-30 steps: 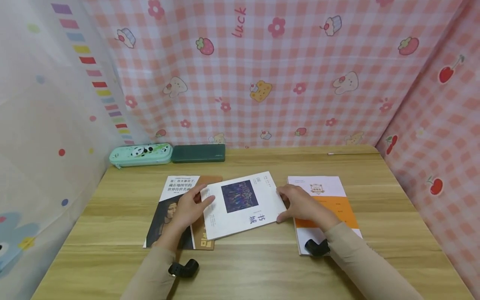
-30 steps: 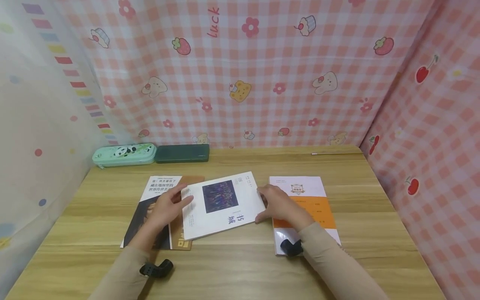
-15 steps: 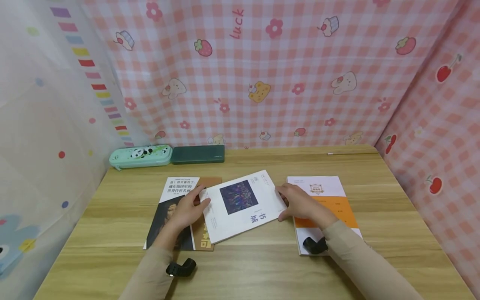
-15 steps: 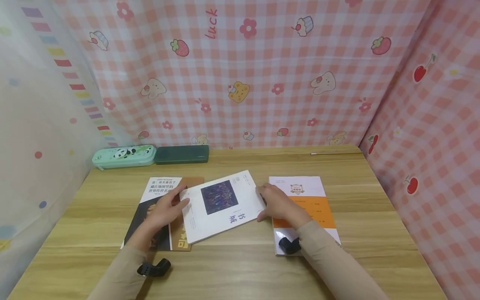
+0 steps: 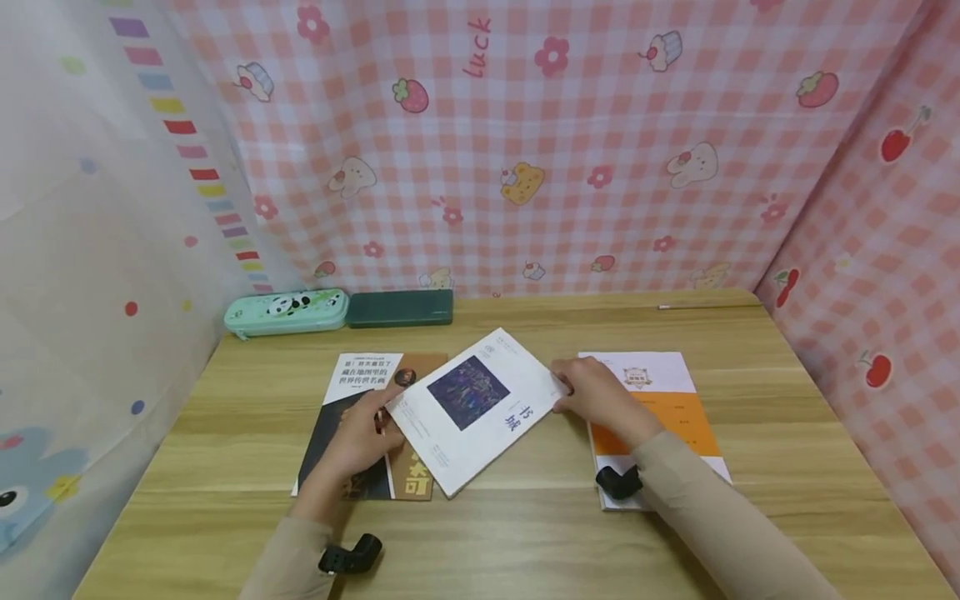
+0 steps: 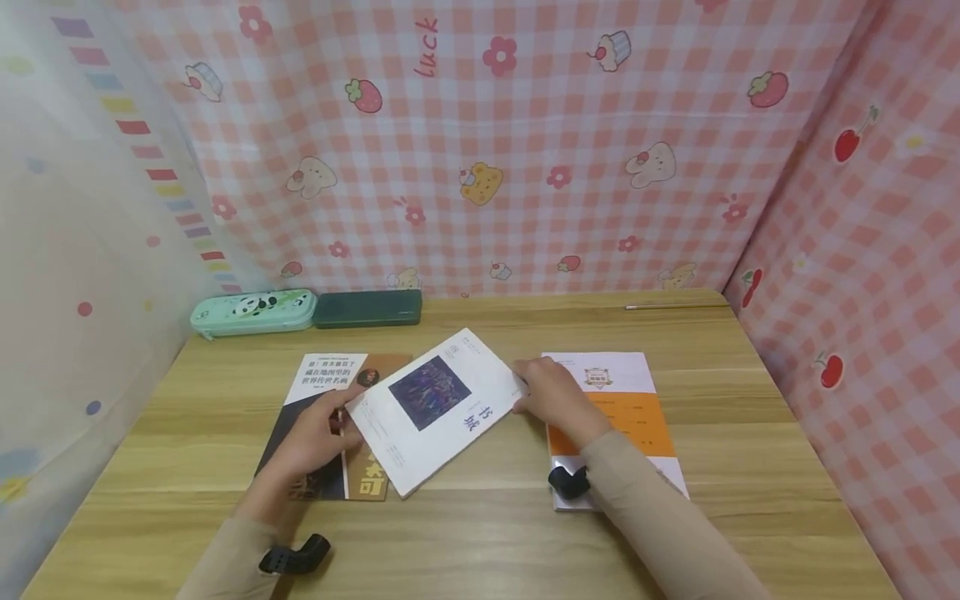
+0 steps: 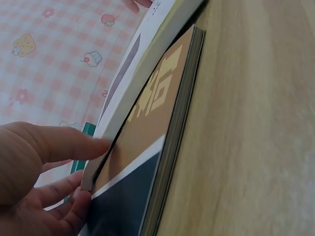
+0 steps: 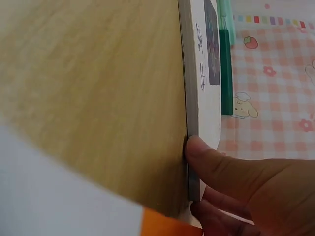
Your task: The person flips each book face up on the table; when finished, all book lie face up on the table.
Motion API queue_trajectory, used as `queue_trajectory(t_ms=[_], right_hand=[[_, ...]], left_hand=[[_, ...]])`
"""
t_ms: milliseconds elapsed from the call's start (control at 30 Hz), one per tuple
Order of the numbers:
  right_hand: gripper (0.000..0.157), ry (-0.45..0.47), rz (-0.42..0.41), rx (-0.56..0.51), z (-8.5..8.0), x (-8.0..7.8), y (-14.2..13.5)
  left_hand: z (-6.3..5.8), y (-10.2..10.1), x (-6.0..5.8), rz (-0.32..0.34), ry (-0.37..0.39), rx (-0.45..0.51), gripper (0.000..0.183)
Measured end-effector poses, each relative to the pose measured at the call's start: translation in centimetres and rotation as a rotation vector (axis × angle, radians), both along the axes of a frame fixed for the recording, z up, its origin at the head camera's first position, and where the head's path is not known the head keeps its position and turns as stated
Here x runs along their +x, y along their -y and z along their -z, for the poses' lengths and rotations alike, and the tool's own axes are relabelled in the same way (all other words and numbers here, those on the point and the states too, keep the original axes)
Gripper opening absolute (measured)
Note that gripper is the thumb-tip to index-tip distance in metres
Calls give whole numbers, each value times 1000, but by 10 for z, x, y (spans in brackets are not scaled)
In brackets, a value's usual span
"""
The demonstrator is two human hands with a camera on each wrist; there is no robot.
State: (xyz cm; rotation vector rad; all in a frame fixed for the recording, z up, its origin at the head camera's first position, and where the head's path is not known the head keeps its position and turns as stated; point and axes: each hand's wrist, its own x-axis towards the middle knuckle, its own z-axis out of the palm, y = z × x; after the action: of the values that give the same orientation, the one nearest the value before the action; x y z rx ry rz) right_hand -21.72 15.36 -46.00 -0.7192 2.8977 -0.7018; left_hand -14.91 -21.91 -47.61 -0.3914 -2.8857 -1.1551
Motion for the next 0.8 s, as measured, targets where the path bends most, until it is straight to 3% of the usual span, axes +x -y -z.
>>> queue_trajectory(t_ms=[167, 267, 433, 600, 800], right_hand=[[36, -6, 63, -25, 4, -7, 1], [32, 23, 61, -83, 4, -12, 0], [16, 82, 50, -153, 4, -17, -4], [32, 110, 51, -190, 7, -19, -5], [36, 114, 58, -212, 10, -23, -4]], left_hand=[[-3, 2, 6, 3, 48, -39, 74], [-4, 1, 9, 45, 83, -14, 76], [-2, -3, 11, 119, 52, 23, 69], [1, -6, 15, 159, 71, 63, 57], [2, -15, 21, 154, 106, 93, 63]])
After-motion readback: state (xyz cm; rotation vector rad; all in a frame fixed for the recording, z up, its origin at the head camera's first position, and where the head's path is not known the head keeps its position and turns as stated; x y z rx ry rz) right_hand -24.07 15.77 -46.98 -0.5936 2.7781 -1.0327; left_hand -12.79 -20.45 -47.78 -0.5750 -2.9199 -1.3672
